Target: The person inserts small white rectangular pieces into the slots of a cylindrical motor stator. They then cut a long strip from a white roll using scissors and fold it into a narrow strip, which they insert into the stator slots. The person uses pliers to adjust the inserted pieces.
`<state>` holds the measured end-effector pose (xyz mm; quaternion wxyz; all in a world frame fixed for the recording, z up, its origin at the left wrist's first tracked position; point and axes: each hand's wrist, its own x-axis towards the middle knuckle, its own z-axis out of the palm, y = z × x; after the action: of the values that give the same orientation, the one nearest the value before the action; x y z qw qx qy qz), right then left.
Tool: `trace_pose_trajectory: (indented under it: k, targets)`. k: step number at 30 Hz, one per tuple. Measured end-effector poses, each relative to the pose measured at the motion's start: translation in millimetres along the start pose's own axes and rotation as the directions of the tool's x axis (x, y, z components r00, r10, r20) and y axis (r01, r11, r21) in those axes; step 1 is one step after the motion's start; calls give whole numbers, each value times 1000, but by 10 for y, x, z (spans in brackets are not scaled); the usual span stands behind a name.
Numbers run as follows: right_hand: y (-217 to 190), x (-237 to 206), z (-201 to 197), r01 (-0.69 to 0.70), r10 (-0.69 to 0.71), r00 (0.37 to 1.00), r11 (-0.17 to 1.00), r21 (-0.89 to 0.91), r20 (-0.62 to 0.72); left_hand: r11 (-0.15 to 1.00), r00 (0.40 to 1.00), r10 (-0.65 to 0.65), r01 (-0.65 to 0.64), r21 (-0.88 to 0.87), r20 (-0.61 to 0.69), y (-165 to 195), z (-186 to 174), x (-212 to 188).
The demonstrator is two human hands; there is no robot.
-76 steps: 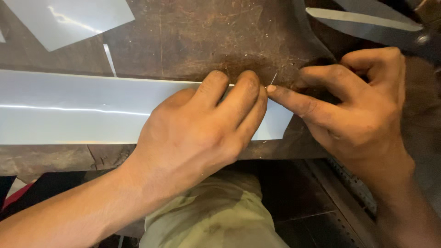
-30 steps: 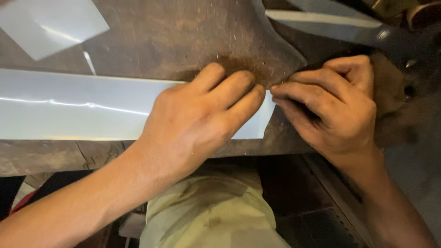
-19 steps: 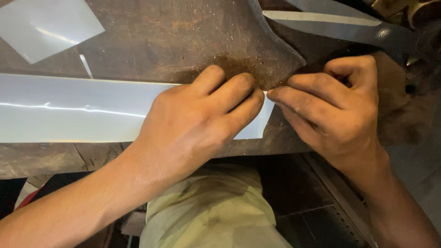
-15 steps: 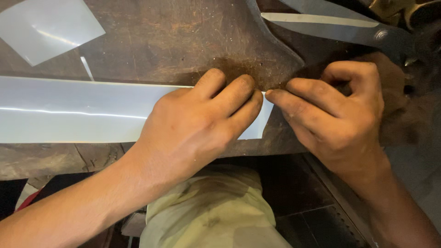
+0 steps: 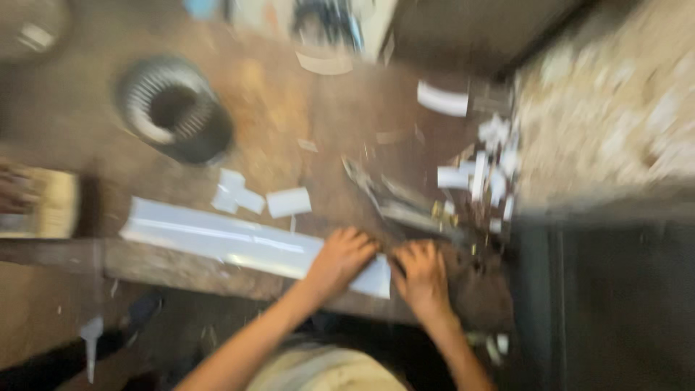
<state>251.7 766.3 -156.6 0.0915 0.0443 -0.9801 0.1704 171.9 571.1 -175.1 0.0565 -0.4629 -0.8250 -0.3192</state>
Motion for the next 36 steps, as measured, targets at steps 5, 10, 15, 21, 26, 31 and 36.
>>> trace_pose_trajectory:
  k: [5,10,15,21,26,31,36]
  targets:
    - [-160,-192,-27,156,-169,978,981,-111,-119,952,958,-263,277,-129,117,210,-242,-58]
    - [-164,-350,-108,165,-146,968,983,80,-206,798,852,-356,491,-350,384,142,-411,83]
    - [-415,-336,-426,-273,324,943,887,372,-80,907,982,-135,175,-384,130,265,-671,239]
    - [-885,-453,-914,-416,527,850,668,617,1,898,996,62,-26,-439,68,503,-1083,255]
    - [-1184,-559,-1018,-435,566,824,607,666,23,859,988,152,-115,-500,34,562,-1316,257]
    - [-1265,-538,-1015,-460,637,767,467,755,74,863,974,202,-126,-490,106,542,-1410,355]
    - [-1109,-483,-1014,-457,599,792,454,765,117,859,966,177,-59,-508,188,455,-1371,475]
